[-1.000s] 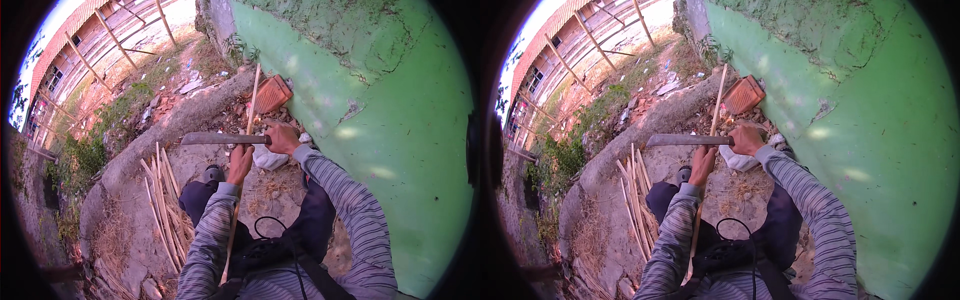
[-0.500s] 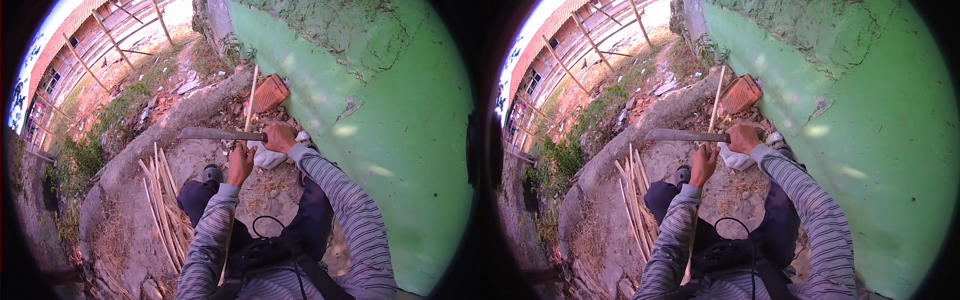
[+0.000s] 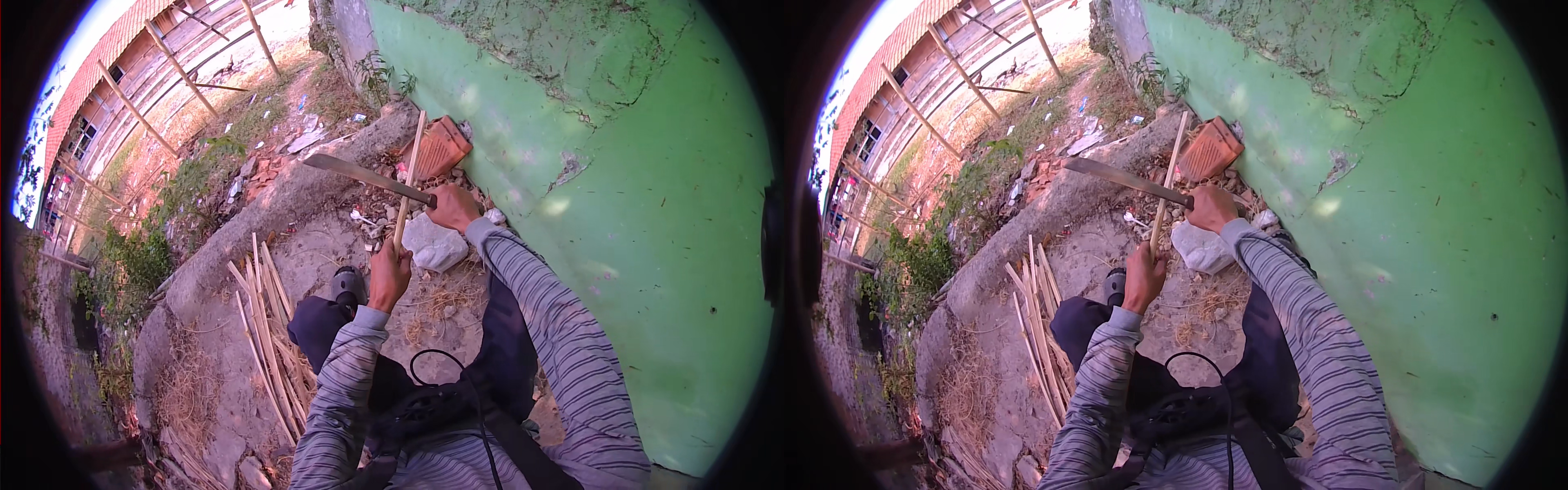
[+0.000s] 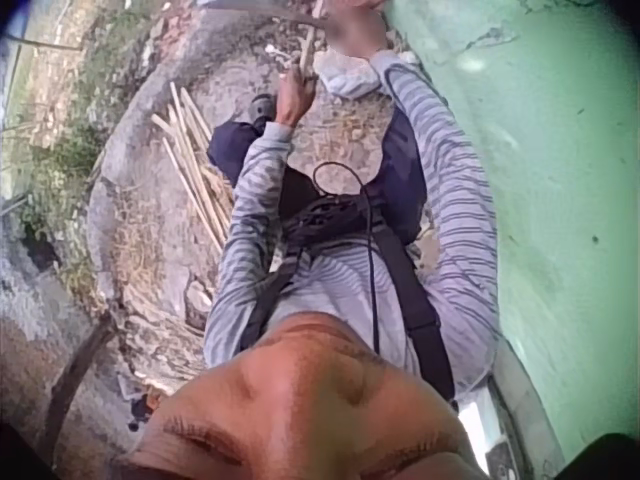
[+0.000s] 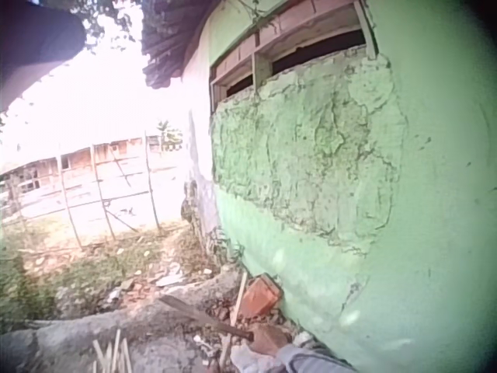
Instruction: The person scrapes a thin wooden stick using a machete while sitting outside.
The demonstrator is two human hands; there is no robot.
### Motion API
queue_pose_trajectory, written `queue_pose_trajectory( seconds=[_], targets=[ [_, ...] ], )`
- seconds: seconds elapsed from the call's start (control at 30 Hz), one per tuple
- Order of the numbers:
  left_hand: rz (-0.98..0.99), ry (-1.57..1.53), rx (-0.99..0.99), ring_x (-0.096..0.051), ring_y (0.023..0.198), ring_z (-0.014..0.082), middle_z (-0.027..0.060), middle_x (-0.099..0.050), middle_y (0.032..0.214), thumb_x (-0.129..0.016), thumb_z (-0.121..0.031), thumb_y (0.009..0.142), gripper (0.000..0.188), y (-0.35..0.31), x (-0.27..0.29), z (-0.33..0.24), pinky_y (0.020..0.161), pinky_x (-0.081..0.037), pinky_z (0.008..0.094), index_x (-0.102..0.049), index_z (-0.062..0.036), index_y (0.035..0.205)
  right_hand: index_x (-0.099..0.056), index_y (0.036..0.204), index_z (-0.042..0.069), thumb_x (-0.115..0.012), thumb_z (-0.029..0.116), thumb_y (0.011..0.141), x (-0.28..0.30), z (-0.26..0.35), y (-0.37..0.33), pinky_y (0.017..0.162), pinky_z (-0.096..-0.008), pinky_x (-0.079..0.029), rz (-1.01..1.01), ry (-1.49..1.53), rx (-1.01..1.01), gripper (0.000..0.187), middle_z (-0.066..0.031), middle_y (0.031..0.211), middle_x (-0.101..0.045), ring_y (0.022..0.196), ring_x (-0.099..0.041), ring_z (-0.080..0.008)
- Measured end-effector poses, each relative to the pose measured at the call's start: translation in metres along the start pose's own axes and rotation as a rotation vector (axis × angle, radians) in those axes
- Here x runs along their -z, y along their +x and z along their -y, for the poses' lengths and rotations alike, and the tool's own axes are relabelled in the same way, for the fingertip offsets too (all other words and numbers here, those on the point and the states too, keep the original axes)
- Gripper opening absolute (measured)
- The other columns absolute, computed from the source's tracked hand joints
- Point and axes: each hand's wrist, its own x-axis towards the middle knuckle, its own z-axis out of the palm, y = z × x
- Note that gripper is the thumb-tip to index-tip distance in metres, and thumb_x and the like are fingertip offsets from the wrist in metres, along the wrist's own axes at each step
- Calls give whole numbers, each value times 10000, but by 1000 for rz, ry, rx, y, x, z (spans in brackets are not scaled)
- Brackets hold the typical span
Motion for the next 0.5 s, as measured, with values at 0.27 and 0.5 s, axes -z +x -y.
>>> queue_pose_trajectory(
  seconds=[0.27, 0.5],
  targets=[
    [-40, 7, -17, -658, 790, 482, 293, -645, 796, -680, -145, 884, 234, -5, 4, 10, 665, -500, 510, -549, 48, 875, -747, 784, 93, -709, 305, 742, -3, 17, -17, 713, -488, -579, 51, -51, 206, 219, -180, 750, -704, 755, -718, -380],
    [-4, 28, -8, -664, 760, 469, 277, -654, 787, -687, -158, 885, 231, -20, 8, 9, 652, -508, 493, -556, 33, 882, -737, 789, 92, -701, 311, 749, 6, -3, -2, 706, -498, -573, -31, 87, -60, 226, -186, 765, -699, 741, -705, -387]
  ],
)
